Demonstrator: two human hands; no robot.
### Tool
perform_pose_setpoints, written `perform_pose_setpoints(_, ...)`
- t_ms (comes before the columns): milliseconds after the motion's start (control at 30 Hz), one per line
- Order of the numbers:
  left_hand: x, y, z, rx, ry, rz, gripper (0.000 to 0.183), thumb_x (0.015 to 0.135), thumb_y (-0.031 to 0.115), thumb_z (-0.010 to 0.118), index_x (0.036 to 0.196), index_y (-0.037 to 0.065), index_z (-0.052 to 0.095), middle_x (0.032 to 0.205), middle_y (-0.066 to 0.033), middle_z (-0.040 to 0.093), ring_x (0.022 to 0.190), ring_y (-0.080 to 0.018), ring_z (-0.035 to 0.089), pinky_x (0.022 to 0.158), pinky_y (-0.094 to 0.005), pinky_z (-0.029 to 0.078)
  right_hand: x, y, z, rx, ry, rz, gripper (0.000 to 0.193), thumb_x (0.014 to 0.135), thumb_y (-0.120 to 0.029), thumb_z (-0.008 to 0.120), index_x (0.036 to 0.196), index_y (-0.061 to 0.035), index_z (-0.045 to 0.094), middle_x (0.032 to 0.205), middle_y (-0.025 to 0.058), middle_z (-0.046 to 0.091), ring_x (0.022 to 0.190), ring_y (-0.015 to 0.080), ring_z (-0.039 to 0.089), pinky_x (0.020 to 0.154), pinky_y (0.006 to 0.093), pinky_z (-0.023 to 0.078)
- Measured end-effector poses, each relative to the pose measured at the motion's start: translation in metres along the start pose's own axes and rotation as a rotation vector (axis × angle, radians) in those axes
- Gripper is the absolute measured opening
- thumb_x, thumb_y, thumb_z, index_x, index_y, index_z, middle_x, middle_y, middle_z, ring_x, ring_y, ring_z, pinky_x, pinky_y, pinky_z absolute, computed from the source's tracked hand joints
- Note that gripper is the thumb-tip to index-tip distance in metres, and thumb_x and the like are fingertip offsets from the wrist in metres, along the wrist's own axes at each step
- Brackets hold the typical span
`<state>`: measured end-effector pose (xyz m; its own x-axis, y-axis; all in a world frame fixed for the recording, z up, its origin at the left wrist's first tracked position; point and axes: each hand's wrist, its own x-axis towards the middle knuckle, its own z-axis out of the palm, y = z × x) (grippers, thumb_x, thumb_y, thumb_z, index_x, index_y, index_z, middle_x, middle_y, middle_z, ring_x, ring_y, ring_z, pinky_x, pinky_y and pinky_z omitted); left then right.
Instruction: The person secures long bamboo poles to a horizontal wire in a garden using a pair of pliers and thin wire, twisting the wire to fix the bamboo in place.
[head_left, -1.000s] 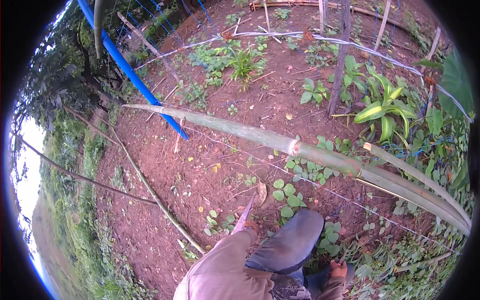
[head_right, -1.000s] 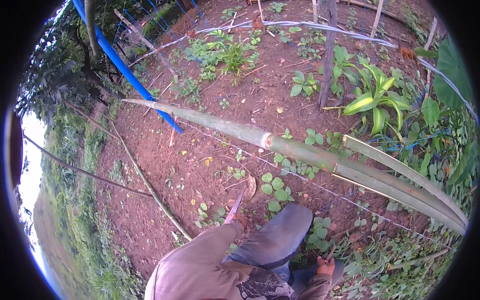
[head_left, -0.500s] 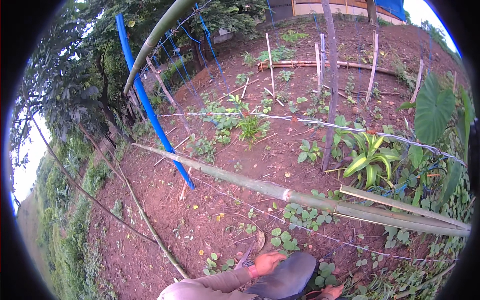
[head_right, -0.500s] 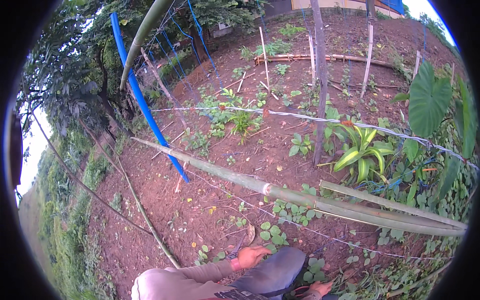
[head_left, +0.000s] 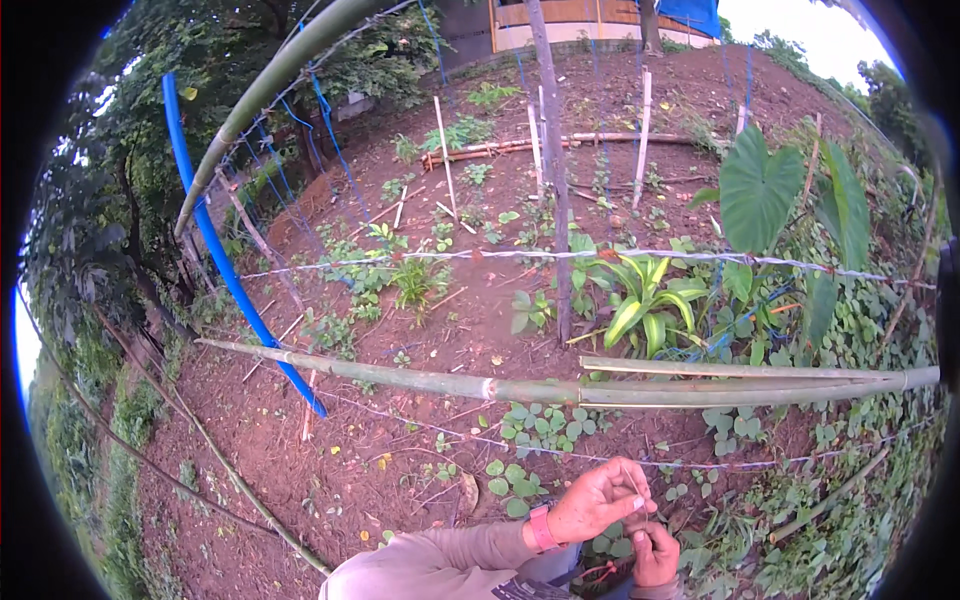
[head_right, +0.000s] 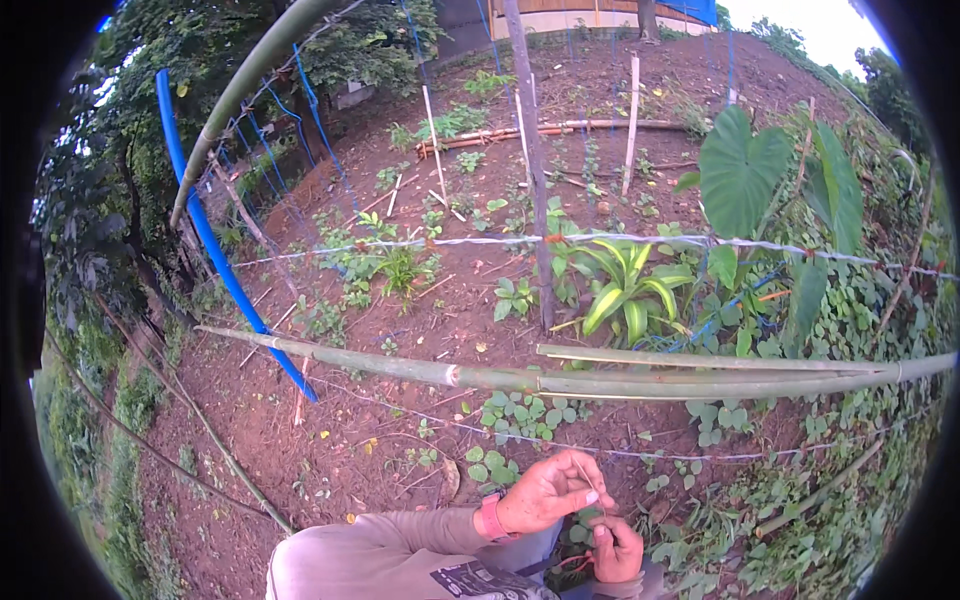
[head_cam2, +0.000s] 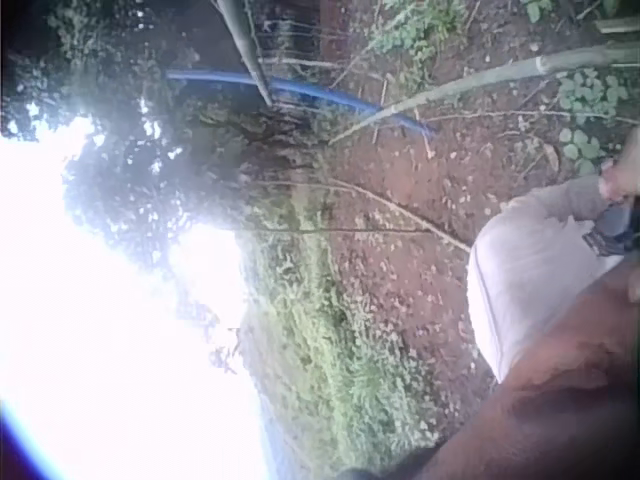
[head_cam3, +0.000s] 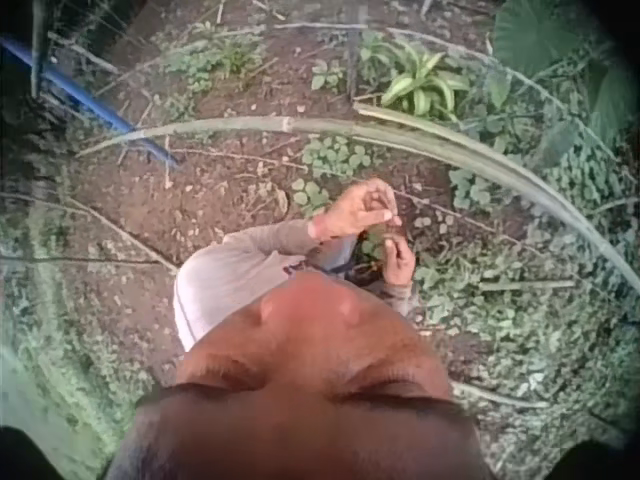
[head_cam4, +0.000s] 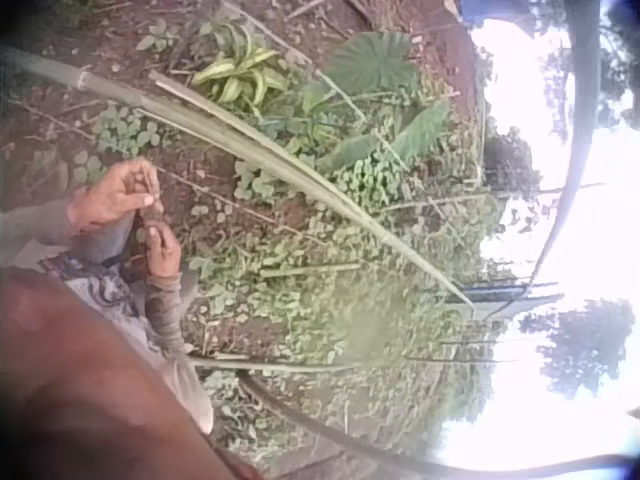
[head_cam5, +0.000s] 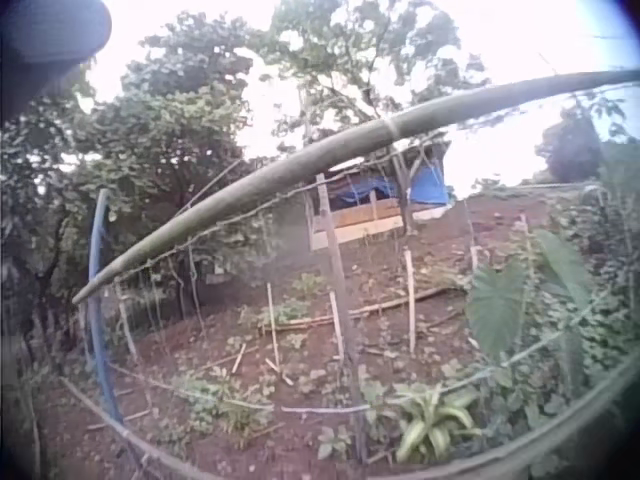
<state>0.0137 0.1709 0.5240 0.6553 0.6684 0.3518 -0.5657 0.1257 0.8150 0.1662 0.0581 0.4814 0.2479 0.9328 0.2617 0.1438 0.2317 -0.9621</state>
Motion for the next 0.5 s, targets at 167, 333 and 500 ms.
perform_pose_setpoints(167, 0.011, 0.078, -0.020, 0.928, 0.115, 0.086, 0.025, 0.087, 0.002, 0.073, 0.110, 0.001, 0.067, 0.096, -0.0078, 0.071, 0.092, -0.0152, 0.070, 0.083, -0.0294, 0.057, -0.021, 0.019, -0.046, 0.036, 0.098, 0.132, 0.024, 0.100, -0.019, 0.061, 0.106, 0.0024, 0.070, 0.074, -0.0013, 0.059, 0.063, 0.0062, 0.048, 0.057, 0.0228, 0.038)
perform_pose_setpoints(333, 0.068, 0.150, -0.031, 1.541, 0.033, 0.323, 0.045, 0.082, 0.021, 0.080, 0.117, 0.000, 0.063, 0.106, -0.0138, 0.067, 0.101, -0.0280, 0.067, 0.089, -0.0373, 0.054, -0.052, 0.035, -0.075, 0.173, 0.221, 0.313, 0.027, 0.103, -0.022, 0.056, 0.111, 0.0010, 0.069, 0.063, -0.0088, 0.044, 0.056, 0.0006, 0.035, 0.050, 0.0206, 0.027)
perform_pose_setpoints(500, 0.158, 0.161, -0.070, 1.746, -0.376, -0.057, 0.093, 0.077, 0.064, 0.074, 0.138, -0.001, 0.048, 0.129, -0.0243, 0.059, 0.120, -0.0380, 0.058, 0.102, -0.0441, 0.047, -0.050, 0.043, -0.069, 0.248, 0.235, 0.323, 0.026, 0.104, -0.021, 0.055, 0.110, 0.0006, 0.068, 0.063, -0.0092, 0.043, 0.054, 0.0005, 0.033, 0.049, 0.0207, 0.024)
